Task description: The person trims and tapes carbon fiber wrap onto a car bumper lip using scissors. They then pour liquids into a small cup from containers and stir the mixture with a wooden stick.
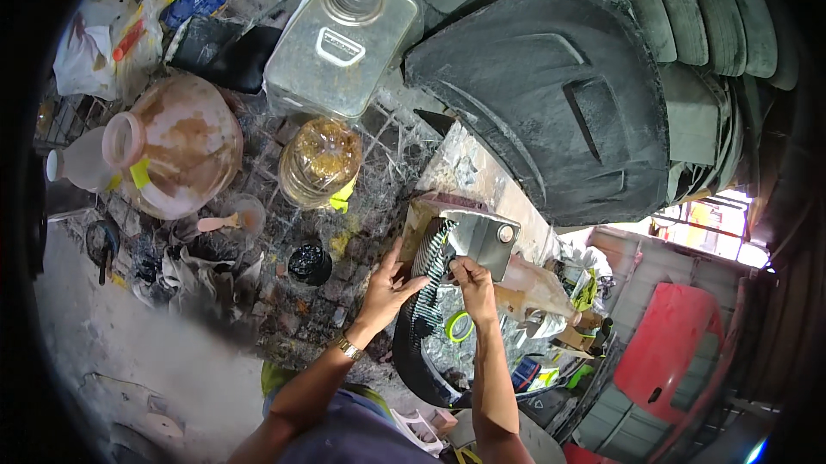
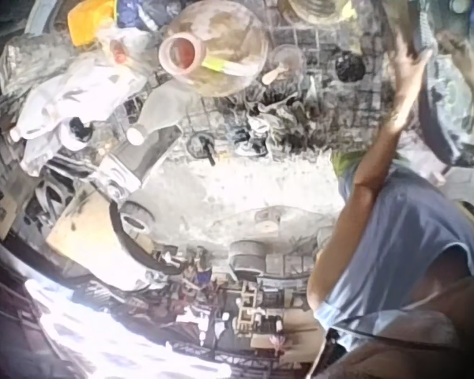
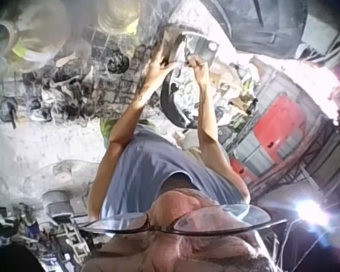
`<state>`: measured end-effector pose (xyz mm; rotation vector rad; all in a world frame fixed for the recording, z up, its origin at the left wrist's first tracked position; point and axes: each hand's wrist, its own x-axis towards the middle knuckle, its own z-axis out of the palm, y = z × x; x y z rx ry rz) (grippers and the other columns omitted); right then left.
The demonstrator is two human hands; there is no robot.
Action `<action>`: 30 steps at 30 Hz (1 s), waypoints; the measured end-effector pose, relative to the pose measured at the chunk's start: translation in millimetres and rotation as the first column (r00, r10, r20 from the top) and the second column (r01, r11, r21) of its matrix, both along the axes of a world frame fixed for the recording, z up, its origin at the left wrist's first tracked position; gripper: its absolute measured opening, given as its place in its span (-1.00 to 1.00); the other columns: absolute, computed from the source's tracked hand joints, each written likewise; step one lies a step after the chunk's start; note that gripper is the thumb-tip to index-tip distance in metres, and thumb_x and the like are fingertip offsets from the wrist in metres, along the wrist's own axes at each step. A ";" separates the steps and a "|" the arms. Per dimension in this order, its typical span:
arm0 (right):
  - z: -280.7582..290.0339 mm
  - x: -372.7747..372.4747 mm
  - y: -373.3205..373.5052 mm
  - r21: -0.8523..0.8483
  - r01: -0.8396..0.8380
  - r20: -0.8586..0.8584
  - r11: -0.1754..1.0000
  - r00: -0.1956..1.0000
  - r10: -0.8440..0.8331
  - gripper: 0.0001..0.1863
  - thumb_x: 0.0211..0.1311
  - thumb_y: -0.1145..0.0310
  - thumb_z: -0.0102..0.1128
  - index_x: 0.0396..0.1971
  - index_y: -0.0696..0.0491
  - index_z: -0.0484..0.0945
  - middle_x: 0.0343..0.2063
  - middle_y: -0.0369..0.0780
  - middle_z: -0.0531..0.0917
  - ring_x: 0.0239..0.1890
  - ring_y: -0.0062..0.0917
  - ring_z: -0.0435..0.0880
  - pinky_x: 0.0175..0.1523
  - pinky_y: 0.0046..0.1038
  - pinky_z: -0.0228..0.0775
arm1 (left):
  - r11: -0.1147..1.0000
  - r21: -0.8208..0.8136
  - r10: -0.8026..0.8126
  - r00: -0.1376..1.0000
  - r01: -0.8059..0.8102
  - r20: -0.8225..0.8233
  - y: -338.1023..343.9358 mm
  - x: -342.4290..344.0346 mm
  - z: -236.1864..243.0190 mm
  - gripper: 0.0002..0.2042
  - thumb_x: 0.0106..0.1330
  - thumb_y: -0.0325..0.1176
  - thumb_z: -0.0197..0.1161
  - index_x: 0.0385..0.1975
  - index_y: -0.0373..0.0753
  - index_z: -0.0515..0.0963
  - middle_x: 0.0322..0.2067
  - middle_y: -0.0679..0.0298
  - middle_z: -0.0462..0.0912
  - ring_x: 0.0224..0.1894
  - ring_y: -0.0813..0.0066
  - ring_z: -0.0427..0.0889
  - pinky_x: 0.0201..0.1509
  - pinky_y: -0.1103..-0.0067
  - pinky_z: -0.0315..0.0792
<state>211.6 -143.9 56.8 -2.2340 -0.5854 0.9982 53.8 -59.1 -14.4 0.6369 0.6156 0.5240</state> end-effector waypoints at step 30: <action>-10.7 1.9 -5.6 0.149 0.041 -0.065 0.988 0.997 -0.031 -0.79 0.35 0.34 0.10 -0.42 0.15 0.57 -0.60 -0.41 0.52 -0.52 -0.77 0.41 -0.37 -0.63 0.25 | 0.992 -0.118 -0.065 0.990 0.050 -0.125 -44.1 -38.7 9.0 -0.39 0.21 -0.47 0.34 0.26 -0.35 0.26 0.15 0.05 0.43 0.15 0.44 0.44 0.20 0.57 0.36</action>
